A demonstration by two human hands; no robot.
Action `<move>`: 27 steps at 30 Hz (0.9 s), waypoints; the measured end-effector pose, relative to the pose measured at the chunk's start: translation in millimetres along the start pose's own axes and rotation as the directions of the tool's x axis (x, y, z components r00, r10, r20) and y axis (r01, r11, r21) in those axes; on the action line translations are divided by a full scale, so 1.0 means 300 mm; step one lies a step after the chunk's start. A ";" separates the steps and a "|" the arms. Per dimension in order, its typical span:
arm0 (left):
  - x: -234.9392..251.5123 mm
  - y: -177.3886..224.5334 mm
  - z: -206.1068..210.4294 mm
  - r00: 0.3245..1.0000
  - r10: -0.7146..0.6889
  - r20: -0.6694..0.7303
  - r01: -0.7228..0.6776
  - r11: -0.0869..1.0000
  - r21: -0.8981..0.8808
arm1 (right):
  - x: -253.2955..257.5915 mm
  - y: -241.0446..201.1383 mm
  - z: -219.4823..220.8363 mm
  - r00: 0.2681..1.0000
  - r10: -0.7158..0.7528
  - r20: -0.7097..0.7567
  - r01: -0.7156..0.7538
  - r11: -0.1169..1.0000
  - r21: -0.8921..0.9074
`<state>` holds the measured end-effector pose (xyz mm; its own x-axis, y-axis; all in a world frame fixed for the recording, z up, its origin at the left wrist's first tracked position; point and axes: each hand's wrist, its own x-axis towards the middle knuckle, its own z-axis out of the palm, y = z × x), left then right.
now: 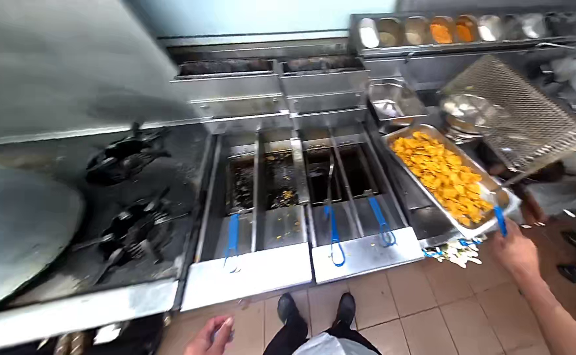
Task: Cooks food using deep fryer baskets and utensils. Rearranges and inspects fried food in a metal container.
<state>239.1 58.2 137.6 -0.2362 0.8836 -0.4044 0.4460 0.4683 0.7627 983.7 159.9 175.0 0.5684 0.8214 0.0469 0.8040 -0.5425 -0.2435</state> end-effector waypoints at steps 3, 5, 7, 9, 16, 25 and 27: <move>-0.008 0.016 0.014 0.999 0.019 -0.034 -0.020 1.000 -0.015 | -0.116 -0.212 0.029 0.984 -0.171 -0.058 0.179 0.960 0.217; 0.009 0.033 0.047 0.995 0.097 -0.002 -0.097 0.995 -0.034 | -0.242 -0.422 0.030 0.975 -0.224 -0.012 0.209 0.888 0.410; 0.029 0.092 0.085 0.979 0.196 0.061 -0.191 0.979 -0.076 | -0.386 -0.656 0.044 0.965 -0.256 0.064 0.158 0.756 0.635; 0.058 0.173 0.125 0.944 0.306 0.123 -0.290 0.948 -0.127 | -0.544 -0.905 0.065 0.946 -0.302 0.121 0.054 0.512 0.857; 0.122 0.370 0.006 0.886 0.390 0.252 -0.287 0.887 -0.362 | -0.887 -1.642 0.155 0.766 -0.600 0.231 -0.385 -0.141 0.912; 0.327 0.327 -0.420 0.863 0.278 0.422 0.118 0.701 -0.703 | -1.007 -2.204 0.306 0.609 -0.682 0.405 -0.582 -0.037 0.812; 0.385 0.324 -0.487 0.880 0.239 0.411 0.144 0.690 -0.710 | -1.022 -2.277 0.340 0.587 -0.673 0.450 -0.602 0.009 0.798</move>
<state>128.9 205.9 238.8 0.2535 0.8892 -0.3809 -0.3391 0.4505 0.8259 242.6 296.6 228.0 -0.2865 0.9263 -0.2446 -0.4741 -0.3589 -0.8040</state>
